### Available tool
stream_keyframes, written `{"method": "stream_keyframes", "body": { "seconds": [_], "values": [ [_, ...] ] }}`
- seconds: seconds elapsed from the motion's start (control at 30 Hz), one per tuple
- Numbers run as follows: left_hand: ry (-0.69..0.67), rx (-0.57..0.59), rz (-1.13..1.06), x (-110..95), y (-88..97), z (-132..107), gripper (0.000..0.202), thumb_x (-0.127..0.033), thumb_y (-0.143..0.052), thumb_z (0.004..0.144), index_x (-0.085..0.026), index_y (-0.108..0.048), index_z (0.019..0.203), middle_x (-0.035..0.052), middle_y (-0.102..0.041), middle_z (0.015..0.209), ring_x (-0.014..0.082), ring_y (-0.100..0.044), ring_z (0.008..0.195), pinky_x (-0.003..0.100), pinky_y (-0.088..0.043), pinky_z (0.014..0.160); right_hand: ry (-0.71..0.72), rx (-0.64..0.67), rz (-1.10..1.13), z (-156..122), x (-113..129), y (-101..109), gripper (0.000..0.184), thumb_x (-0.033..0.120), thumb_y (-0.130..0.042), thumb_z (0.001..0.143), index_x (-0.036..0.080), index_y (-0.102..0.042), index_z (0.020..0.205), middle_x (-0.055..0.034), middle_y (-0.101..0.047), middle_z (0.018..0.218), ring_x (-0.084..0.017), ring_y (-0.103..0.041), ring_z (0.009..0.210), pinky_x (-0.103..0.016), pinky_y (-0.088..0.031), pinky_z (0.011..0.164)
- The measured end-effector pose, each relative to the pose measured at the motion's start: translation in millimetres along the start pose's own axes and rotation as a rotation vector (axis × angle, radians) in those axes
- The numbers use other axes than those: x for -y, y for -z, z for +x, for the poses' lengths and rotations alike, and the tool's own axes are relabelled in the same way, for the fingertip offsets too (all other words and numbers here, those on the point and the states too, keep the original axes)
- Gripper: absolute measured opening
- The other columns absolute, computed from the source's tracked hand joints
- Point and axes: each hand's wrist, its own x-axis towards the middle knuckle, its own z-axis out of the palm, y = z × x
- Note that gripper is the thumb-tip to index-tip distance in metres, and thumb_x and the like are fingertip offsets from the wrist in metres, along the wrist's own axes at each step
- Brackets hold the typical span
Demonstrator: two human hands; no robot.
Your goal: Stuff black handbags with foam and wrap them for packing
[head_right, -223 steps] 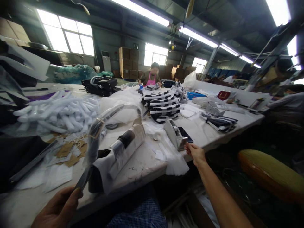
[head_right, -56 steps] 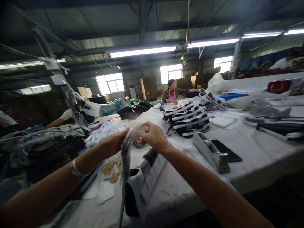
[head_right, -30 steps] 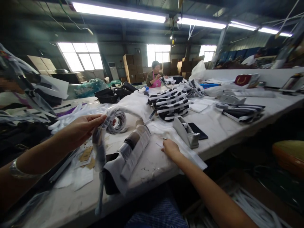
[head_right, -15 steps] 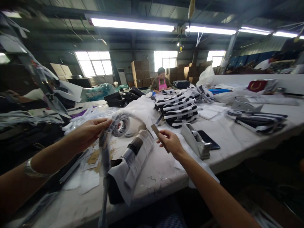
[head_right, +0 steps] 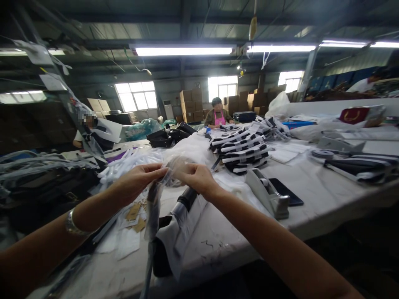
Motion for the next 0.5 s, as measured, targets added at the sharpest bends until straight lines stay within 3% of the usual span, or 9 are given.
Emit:
{"method": "stream_keyframes", "body": {
  "seconds": [0.1, 0.23, 0.5],
  "values": [
    [-0.018, 0.001, 0.026, -0.9, 1.1, -1.2, 0.040, -0.048, -0.078, 0.076, -0.018, -0.078, 0.104, 0.0062, -0.076, 0.096, 0.0249, -0.066, 0.095, 0.033, -0.045, 0.092, -0.119, 0.083, 0.195, -1.8, 3.9, -5.1, 0.036, 0.046, -0.084, 0.068, 0.018, -0.077, 0.089, -0.0002, -0.069, 0.074, -0.008, -0.056, 0.061, -0.016, -0.036, 0.047],
    [-0.013, -0.016, 0.086, -2.3, 1.2, -4.0, 0.034, -0.049, -0.077, 0.076, -0.020, -0.079, 0.094, 0.0043, -0.076, 0.091, 0.0220, -0.066, 0.090, 0.029, -0.046, 0.085, -0.289, 0.195, 0.454, -11.2, 4.4, -0.5, 0.033, 0.028, -0.086, 0.066, 0.024, -0.078, 0.097, -0.0016, -0.072, 0.101, -0.010, -0.063, 0.082, -0.017, -0.047, 0.065],
    [-0.076, -0.016, 0.117, -6.7, -7.6, -4.3, 0.032, -0.047, -0.075, 0.078, -0.018, -0.078, 0.089, 0.0033, -0.073, 0.085, 0.0212, -0.064, 0.086, 0.028, -0.045, 0.079, -0.213, 0.152, 0.513, -14.9, 7.7, -8.3, 0.030, 0.029, -0.088, 0.063, 0.021, -0.078, 0.090, 0.0001, -0.073, 0.090, -0.010, -0.060, 0.079, -0.021, -0.046, 0.073]
  ]
}}
